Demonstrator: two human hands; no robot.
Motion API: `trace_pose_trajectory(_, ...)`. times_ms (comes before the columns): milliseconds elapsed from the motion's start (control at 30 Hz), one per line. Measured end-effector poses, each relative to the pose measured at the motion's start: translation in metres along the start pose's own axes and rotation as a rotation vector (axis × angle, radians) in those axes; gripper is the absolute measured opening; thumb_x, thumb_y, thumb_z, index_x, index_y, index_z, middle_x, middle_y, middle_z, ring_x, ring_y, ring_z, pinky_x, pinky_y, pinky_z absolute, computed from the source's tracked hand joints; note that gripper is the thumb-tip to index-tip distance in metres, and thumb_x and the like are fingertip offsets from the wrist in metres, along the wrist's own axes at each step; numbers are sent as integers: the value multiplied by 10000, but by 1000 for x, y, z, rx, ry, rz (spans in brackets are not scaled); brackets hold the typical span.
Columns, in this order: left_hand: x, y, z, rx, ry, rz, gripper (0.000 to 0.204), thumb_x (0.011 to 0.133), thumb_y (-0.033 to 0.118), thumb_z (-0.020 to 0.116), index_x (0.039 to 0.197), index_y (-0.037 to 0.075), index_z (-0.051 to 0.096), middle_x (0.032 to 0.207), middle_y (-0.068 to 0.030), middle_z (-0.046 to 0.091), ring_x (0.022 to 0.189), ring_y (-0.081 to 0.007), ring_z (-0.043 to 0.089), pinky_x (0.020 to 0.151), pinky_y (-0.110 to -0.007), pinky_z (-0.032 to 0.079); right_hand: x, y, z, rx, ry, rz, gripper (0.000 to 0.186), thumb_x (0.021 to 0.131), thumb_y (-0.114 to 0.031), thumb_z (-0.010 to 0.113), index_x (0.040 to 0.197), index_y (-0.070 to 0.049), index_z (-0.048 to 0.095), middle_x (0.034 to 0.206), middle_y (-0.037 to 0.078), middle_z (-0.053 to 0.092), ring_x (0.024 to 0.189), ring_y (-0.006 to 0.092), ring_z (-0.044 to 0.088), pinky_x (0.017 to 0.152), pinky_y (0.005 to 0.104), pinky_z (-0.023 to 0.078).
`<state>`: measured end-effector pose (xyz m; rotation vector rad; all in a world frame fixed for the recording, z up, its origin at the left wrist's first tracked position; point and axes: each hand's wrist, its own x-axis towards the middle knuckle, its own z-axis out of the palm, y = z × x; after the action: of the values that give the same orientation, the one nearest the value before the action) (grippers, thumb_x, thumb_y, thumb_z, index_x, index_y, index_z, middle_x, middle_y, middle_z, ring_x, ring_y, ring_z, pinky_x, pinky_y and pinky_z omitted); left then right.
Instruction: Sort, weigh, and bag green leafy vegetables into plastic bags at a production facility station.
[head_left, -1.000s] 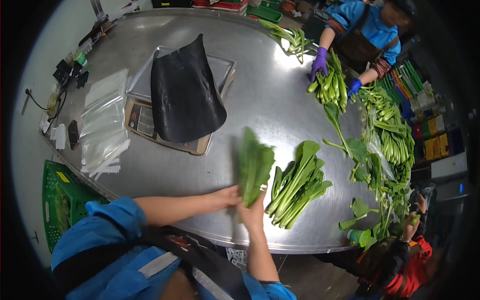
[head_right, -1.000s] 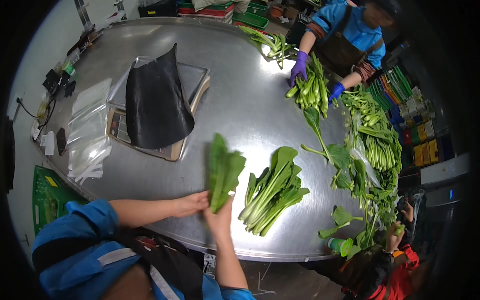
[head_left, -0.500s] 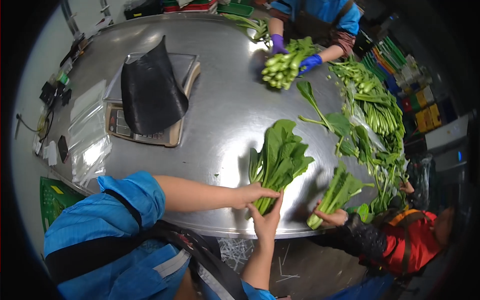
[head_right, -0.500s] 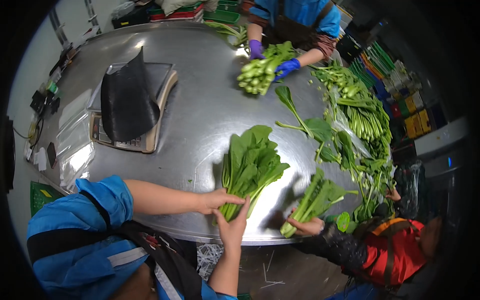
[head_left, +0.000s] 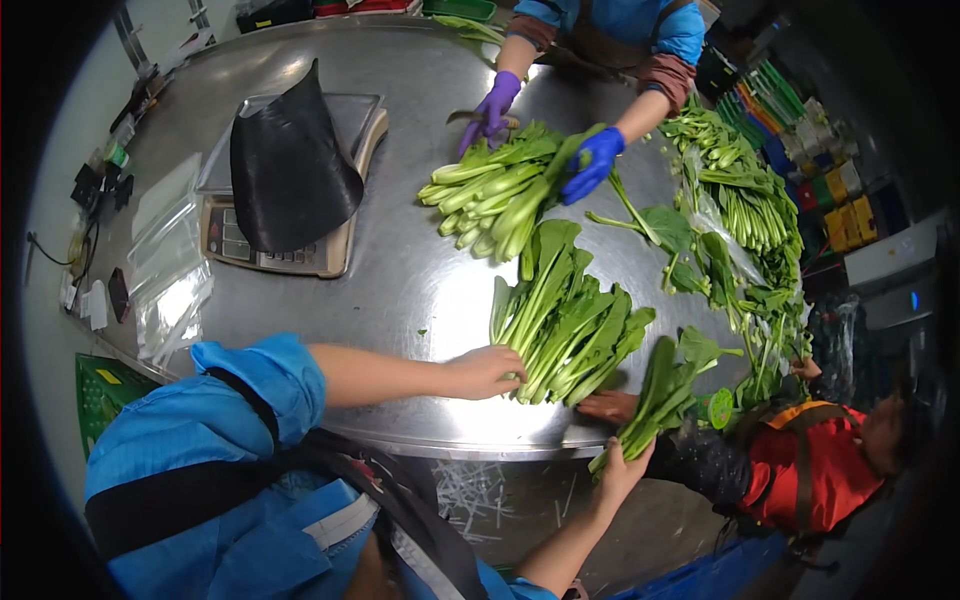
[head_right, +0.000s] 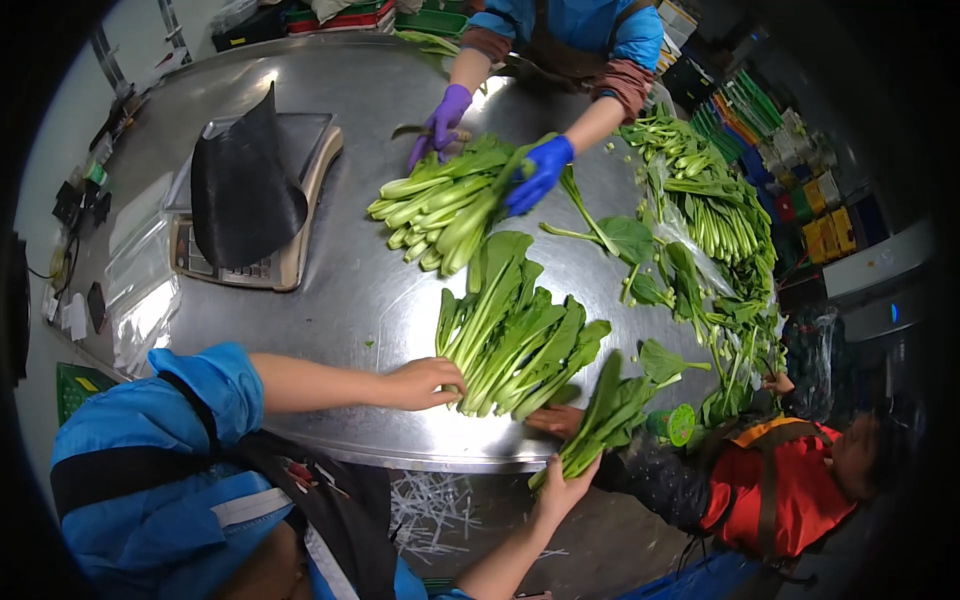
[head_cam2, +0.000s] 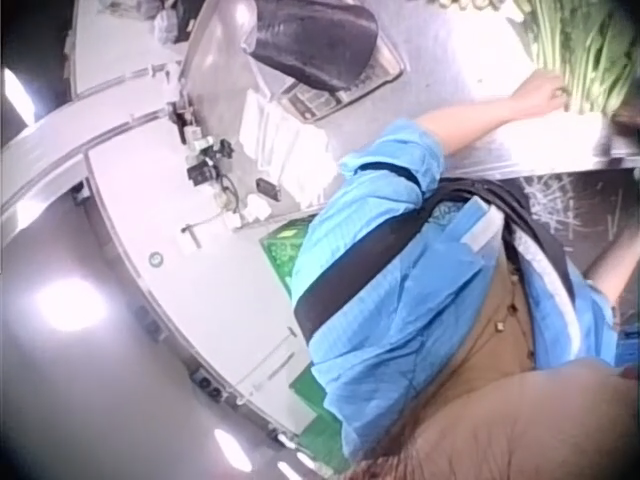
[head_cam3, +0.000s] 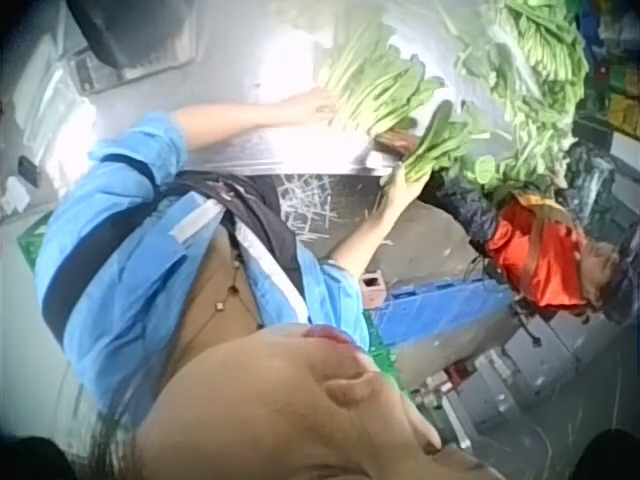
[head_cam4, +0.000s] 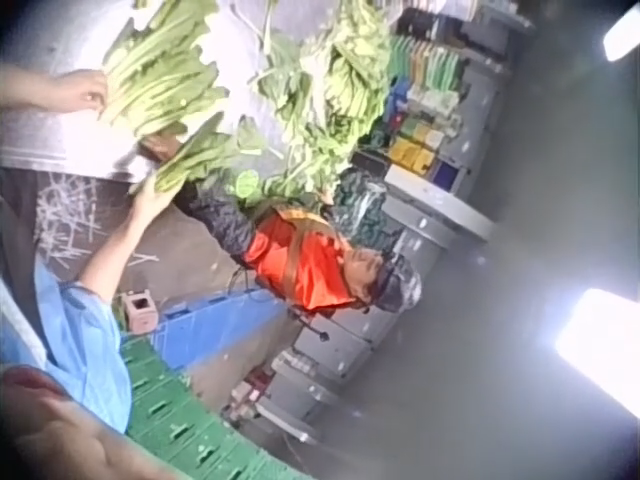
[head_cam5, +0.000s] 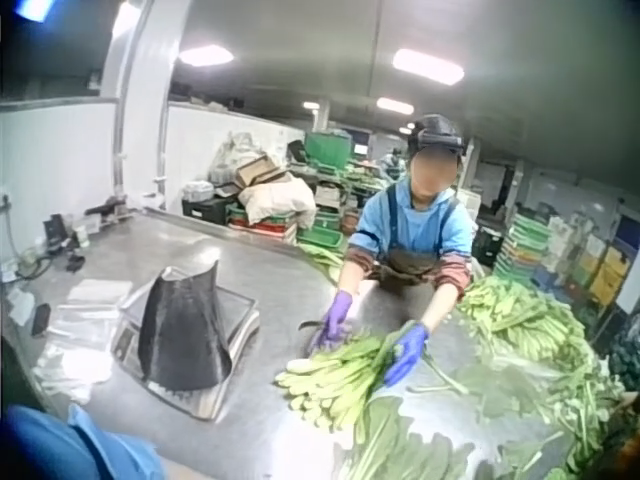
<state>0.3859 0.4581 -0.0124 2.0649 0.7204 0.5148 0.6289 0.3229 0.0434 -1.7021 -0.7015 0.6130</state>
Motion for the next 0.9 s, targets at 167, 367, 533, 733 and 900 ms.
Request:
trace_pose_trajectory(167,-48,-24,-8,-34,22,-150,143,776,144,554,889,66,592,896,-83,572,900,-242,520,799,-344,413,28,9,1,-662,-18,-118,716,635,-8,563,1296,-25,286,1136,211,482,1015,298,508,875,340,379)
trace_pose_trajectory(367,-90,-39,-25,-33,49,-249,136,782,133,555,883,51,594,918,-101,570,889,-254,539,791,-342,424,73,48,-21,-1485,-183,2,832,580,-133,650,1302,-72,241,1152,173,455,1045,336,449,859,417,369)
trace_pose_trajectory(533,-97,-46,-42,-59,104,-346,168,785,138,557,915,38,590,929,-112,566,907,-250,543,807,-339,424,69,36,-15,-1506,-69,-365,822,608,-208,689,1283,1,270,1151,195,463,1071,319,447,906,414,347)
trace_pose_trajectory(733,-44,-57,-25,-541,243,-662,372,805,185,547,1118,-11,501,1099,-155,540,1049,-222,502,884,-315,399,46,49,71,-683,-229,5,670,726,-339,638,1201,65,393,1145,267,470,1060,336,478,906,368,361)
trace_pose_trajectory(900,27,-35,-13,-476,230,-764,541,765,269,586,1180,-37,420,1090,-210,521,1023,-271,504,886,-329,390,80,67,120,-406,55,135,738,702,-399,657,1216,50,375,1146,270,460,1053,367,462,906,404,353)
